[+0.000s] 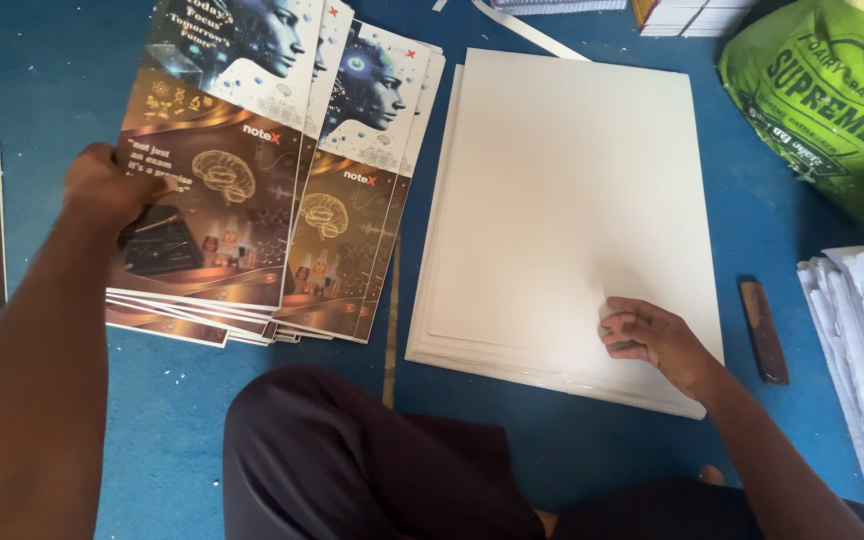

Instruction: The person inserts printed covers into blank book blocks, aligns them, and presses the spine to secure the binding. The person repeats this process for multiple books.

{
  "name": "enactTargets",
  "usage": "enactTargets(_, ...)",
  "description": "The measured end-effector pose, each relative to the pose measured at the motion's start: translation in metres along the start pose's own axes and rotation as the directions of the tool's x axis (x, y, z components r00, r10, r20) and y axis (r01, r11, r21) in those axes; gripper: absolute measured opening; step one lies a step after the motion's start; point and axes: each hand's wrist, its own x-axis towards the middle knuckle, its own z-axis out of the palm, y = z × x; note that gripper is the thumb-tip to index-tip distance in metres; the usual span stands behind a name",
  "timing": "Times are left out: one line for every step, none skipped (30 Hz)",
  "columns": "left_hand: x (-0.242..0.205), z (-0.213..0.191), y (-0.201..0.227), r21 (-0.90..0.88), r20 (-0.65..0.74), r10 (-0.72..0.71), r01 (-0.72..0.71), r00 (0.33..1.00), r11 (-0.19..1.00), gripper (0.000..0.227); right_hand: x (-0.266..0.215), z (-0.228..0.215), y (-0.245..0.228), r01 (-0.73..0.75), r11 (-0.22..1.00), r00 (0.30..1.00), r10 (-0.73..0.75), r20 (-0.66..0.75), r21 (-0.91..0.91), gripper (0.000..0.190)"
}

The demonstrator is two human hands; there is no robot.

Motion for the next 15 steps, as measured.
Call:
enactTargets(0.002, -0.006, -0.004, 0.094, -0.026, 0.070, -0.068, 0.997, 0.993, 0.061, 0.001, 0.001, 0.000, -0.009, 1.000, 1.000, 0.009, -0.009, -0.008, 0.059)
enactTargets(0.004, -0.008, -0.007, 0.187, -0.043, 0.141, -0.130, 0.989, 0.974, 0.066, 0.001, 0.001, -0.001, -0.019, 1.000, 1.000, 0.019, -0.019, -0.017, 0.059)
enactTargets(0.006, -0.009, -0.009, 0.191, -0.050, 0.118, -0.106, 0.992, 0.976, 0.070, 0.001, 0.002, -0.001, -0.030, 0.999, 0.999, 0.029, -0.029, -0.026, 0.059)
enactTargets(0.008, -0.009, -0.012, 0.194, -0.055, 0.094, -0.082, 0.994, 0.978, 0.074, 0.001, 0.001, -0.001, -0.033, 0.999, 0.999, 0.032, -0.031, -0.031, 0.059)
enactTargets(0.008, -0.009, -0.014, 0.197, -0.060, 0.070, -0.057, 0.996, 0.979, 0.078, 0.001, 0.001, 0.000, -0.036, 0.999, 0.999, 0.035, -0.033, -0.037, 0.059)
enactTargets(0.008, -0.007, -0.015, 0.237, -0.053, 0.047, -0.033, 0.997, 0.971, 0.081, 0.000, 0.001, 0.000, -0.039, 0.998, 0.999, 0.037, -0.034, -0.042, 0.059)
enactTargets(0.006, -0.005, -0.015, 0.277, -0.048, 0.024, -0.010, 0.999, 0.961, 0.086, 0.000, 0.001, 0.000, -0.035, 0.999, 0.999, 0.034, -0.033, -0.031, 0.060)
enactTargets(0.005, -0.005, -0.015, 0.317, -0.046, 0.003, 0.012, 0.999, 0.948, 0.090, 0.000, 0.002, 0.000, -0.028, 0.999, 0.999, 0.027, -0.029, -0.019, 0.060)
enactTargets(0.001, -0.002, -0.015, 0.382, -0.030, -0.022, 0.032, 0.999, 0.923, 0.097, 0.001, 0.003, 0.000, -0.020, 1.000, 0.999, 0.020, -0.026, -0.008, 0.060)
enactTargets(-0.004, 0.004, -0.014, 0.446, -0.016, -0.047, 0.049, 0.999, 0.894, 0.104, 0.001, 0.003, -0.001, -0.031, 0.999, 0.999, 0.030, -0.036, -0.020, 0.060)
enactTargets(-0.009, 0.007, -0.014, 0.507, -0.005, -0.072, 0.065, 0.997, 0.860, 0.113, 0.000, 0.003, -0.001, -0.041, 0.999, 0.998, 0.040, -0.046, -0.033, 0.060)
enactTargets(-0.011, 0.008, -0.013, 0.559, 0.029, 0.023, -0.035, 0.999, 0.828, 0.103, 0.002, 0.003, -0.001, -0.050, 0.998, 0.997, 0.047, -0.054, -0.045, 0.060)
enactTargets(-0.013, 0.012, -0.012, 0.606, 0.070, 0.114, -0.133, 0.991, 0.784, 0.093, 0.004, 0.004, -0.001, -0.051, 0.997, 0.997, 0.048, -0.056, -0.050, 0.061)
enactTargets(-0.016, 0.014, -0.012, 0.646, 0.118, 0.198, -0.226, 0.973, 0.729, 0.083, 0.004, 0.003, 0.000, -0.055, 0.997, 0.997, 0.052, -0.057, -0.057, 0.061)
enactTargets(-0.018, 0.018, -0.011, 0.669, 0.152, 0.194, -0.246, 0.969, 0.701, 0.078, 0.005, 0.002, 0.001, -0.060, 0.996, 0.997, 0.056, -0.058, -0.064, 0.062)
